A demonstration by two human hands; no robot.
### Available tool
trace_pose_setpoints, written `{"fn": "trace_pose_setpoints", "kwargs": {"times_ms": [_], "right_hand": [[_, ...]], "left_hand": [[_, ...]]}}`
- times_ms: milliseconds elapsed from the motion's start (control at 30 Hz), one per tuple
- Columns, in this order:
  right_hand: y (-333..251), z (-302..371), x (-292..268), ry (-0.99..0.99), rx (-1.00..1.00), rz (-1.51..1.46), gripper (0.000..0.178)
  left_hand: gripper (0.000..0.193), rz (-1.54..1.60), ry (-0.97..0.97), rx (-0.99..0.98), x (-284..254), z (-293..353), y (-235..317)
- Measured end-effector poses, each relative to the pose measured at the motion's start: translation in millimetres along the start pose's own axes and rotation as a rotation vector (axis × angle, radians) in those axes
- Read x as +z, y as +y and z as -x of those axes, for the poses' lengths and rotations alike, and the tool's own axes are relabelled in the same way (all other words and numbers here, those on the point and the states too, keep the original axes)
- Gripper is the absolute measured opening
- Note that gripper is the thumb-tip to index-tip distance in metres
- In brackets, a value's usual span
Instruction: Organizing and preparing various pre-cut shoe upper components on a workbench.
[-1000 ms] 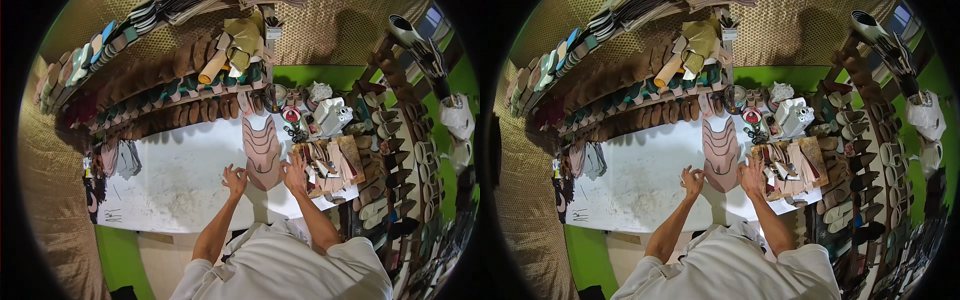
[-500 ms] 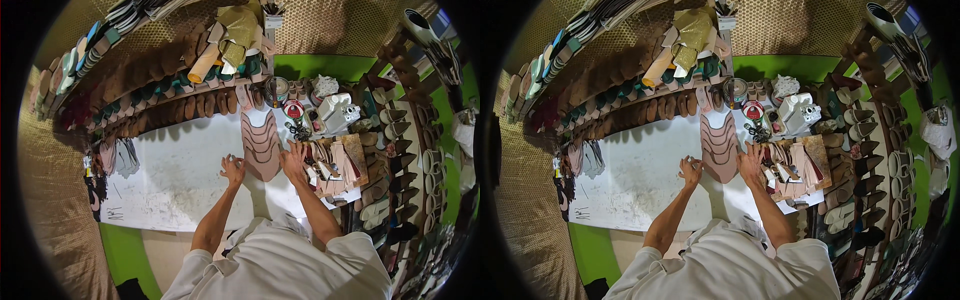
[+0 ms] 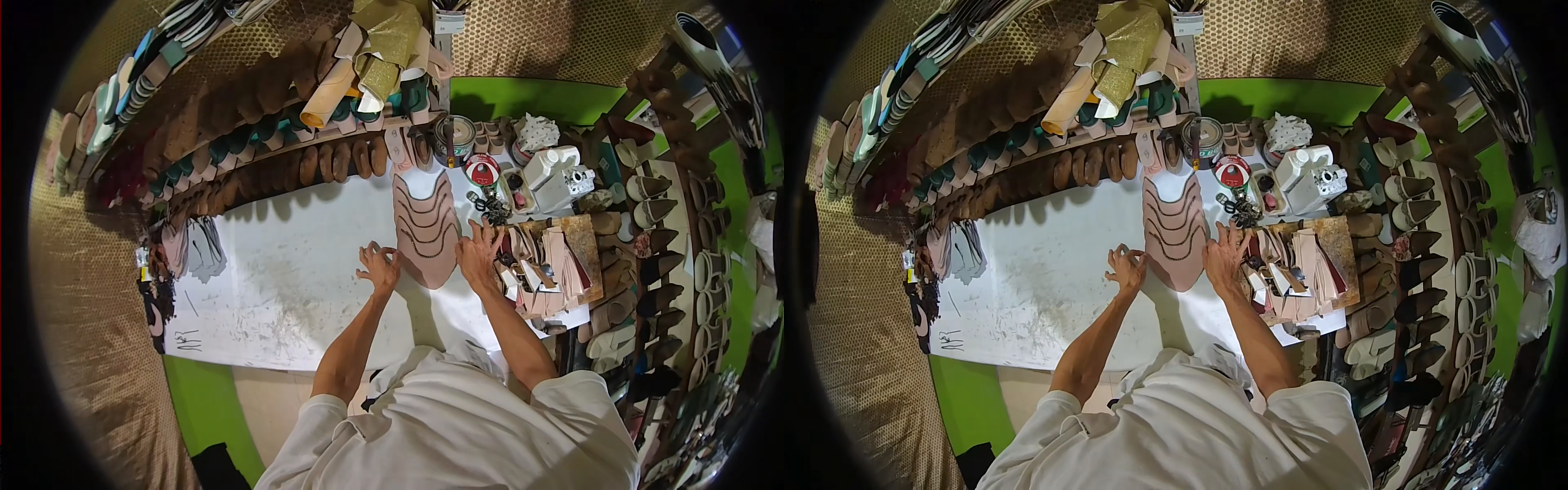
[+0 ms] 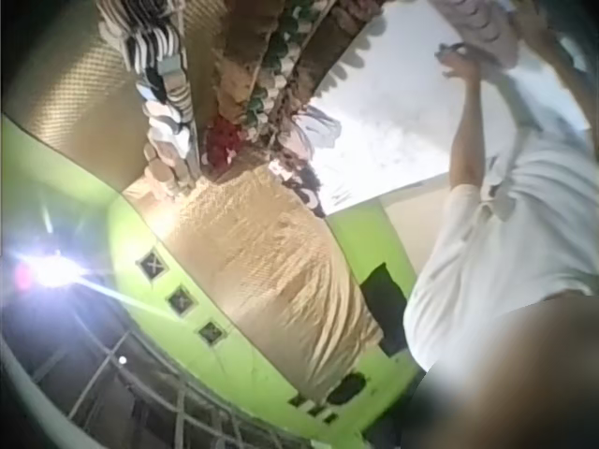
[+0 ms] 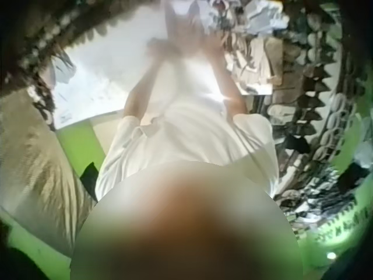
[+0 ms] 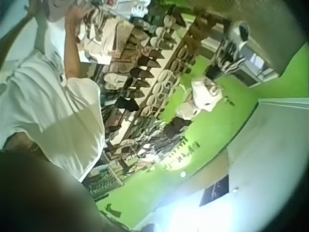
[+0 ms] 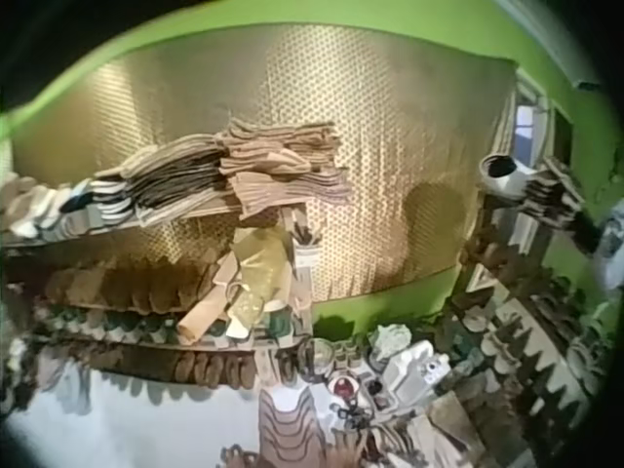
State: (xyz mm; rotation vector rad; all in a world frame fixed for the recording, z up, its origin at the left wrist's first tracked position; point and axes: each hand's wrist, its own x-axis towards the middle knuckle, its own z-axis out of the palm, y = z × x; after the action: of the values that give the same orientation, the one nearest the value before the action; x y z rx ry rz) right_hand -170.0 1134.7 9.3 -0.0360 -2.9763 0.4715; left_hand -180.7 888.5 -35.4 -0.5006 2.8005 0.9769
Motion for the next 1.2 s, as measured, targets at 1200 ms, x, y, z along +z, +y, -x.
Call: {"fn": "trace_pose_setpoints", "kwargs": {"times_ms": [1200], "right_hand": [[-171,107,42,-0.149,-0.459,-0.275,0.035]], "left_hand": [[0.078,-0.017,0.366,-0.068,-115,153,-162]]}}
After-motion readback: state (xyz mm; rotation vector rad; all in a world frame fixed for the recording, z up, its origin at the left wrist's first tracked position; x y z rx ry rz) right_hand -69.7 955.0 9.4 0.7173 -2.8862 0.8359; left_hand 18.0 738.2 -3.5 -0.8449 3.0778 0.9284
